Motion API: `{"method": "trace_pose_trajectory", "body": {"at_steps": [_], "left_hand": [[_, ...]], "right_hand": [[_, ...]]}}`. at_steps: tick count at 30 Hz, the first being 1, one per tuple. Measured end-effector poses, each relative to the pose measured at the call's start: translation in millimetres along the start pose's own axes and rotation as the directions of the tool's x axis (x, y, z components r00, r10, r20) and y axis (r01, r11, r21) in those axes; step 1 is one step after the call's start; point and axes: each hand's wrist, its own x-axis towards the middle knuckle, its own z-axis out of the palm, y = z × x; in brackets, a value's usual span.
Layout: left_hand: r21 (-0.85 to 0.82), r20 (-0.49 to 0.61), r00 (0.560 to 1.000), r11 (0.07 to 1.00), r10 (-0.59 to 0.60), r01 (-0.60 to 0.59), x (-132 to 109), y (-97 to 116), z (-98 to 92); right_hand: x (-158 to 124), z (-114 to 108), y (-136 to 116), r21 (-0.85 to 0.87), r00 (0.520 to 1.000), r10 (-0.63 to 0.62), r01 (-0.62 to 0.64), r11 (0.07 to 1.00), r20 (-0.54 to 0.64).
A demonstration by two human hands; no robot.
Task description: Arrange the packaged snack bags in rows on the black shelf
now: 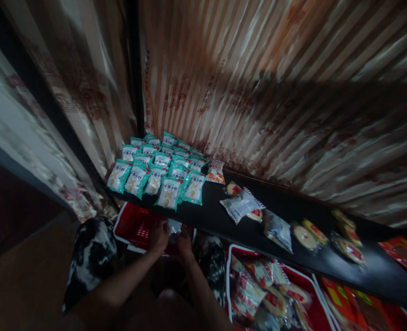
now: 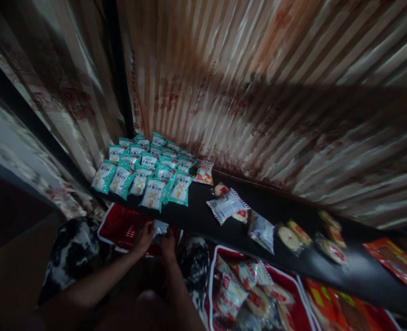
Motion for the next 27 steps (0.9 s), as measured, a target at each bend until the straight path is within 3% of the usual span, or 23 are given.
{"method": "trace_pose_trajectory", "body": {"at_steps": [4, 8, 13, 17, 21, 27], "left_hand": [[-0.079, 0.081, 0.993, 0.993, -0.083, 0.090, 0, -1, -7.3], [-0.191, 0.137, 0.979, 0.966, -0.151, 0.175, -4, -2, -11.6], [-0.357, 0.218, 0.957, 0.897, -0.190, 0.260, -15, 0, -17.2], [-0.452, 0.273, 0.937, 0.831, -0.218, 0.325, -21, 0, -21.4], [-0.486, 0.314, 0.915, 0.786, -0.252, 0.383, -23, 0, -27.2], [-0.502, 0.294, 0.920, 0.778, -0.257, 0.378, -26, 3, -32.7]], "right_hand": [[-15, 1, -3, 0.098, 0.996, 0.082, -0.084, 0.992, 0.029], [-27, -1, -14, 0.357, 0.976, 0.205, -0.218, 0.908, 0.074], [-44, -8, -26, 0.449, 0.960, 0.234, -0.280, 0.848, 0.157], [-55, -11, -33, 0.472, 0.939, 0.237, -0.332, 0.817, 0.250], [-63, -11, -38, 0.428, 0.931, 0.248, -0.346, 0.835, 0.269], [-73, -13, -44, 0.426, 0.931, 0.223, -0.334, 0.841, 0.289]]}}
